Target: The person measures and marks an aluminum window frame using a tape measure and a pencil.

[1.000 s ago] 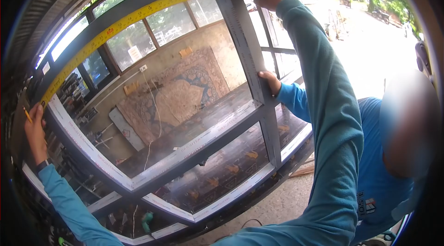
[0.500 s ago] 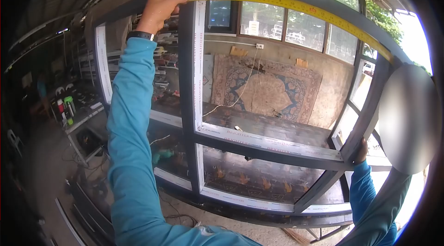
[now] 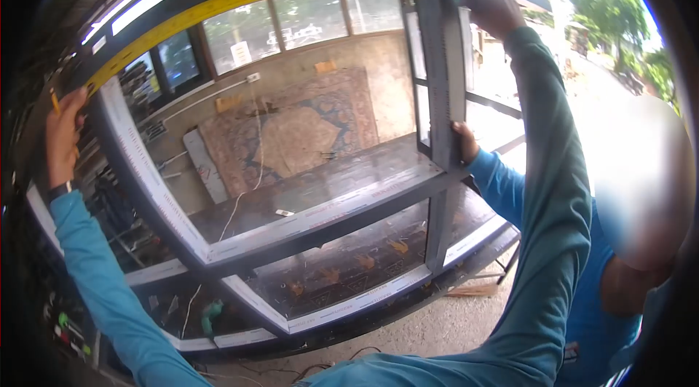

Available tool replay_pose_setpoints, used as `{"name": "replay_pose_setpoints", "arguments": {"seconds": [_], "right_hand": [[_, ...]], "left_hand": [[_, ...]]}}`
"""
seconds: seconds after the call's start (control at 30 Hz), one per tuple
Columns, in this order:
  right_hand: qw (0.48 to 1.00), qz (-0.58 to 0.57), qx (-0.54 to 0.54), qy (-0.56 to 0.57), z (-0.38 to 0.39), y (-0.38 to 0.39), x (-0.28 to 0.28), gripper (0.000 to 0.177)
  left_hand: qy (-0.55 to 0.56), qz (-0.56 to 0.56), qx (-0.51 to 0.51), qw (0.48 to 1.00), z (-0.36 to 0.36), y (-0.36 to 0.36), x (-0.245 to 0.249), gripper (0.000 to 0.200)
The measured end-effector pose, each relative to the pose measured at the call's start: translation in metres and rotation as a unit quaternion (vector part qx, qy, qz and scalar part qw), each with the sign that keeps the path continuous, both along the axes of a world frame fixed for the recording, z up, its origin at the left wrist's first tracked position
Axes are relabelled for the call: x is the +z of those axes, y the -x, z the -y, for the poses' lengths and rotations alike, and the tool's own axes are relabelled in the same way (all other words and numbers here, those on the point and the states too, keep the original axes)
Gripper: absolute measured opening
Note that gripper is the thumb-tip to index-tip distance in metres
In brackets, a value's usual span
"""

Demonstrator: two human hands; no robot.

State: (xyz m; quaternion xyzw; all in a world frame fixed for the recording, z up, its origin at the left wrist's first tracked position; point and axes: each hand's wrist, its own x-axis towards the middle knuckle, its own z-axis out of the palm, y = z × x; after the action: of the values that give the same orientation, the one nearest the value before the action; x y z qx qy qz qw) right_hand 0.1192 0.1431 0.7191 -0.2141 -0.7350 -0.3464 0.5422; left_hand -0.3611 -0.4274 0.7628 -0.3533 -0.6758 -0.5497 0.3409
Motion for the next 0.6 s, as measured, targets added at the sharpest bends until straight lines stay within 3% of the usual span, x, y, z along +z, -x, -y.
{"name": "replay_pose_setpoints", "arguments": {"seconds": [0.03,0.1,0.13,0.2,0.5,0.6], "right_hand": [[0.998,0.002,0.056,0.036,0.037,0.002,-0.006,0.054],[1.000,-0.015,-0.010,-0.014,0.018,0.001,-0.004,0.050],[1.000,-0.004,0.015,0.023,0.022,-0.001,-0.004,0.047],[1.000,0.000,0.020,-0.015,0.015,-0.002,-0.004,0.049],[0.997,0.006,0.011,0.082,0.032,-0.011,0.001,0.054],[1.000,-0.012,0.005,0.017,0.025,-0.007,0.000,0.050]], "left_hand": [[0.005,-0.004,0.027,1.000,0.007,0.022,0.005,0.045],[-0.005,-0.026,0.064,0.998,0.003,0.021,0.003,0.046],[-0.006,-0.032,0.058,0.998,0.003,0.026,0.005,0.046],[-0.007,-0.039,0.057,0.998,0.006,0.029,0.004,0.046],[-0.005,-0.018,0.056,0.998,0.007,0.025,0.006,0.043],[-0.004,-0.014,0.044,0.999,0.009,0.030,0.008,0.043]]}}
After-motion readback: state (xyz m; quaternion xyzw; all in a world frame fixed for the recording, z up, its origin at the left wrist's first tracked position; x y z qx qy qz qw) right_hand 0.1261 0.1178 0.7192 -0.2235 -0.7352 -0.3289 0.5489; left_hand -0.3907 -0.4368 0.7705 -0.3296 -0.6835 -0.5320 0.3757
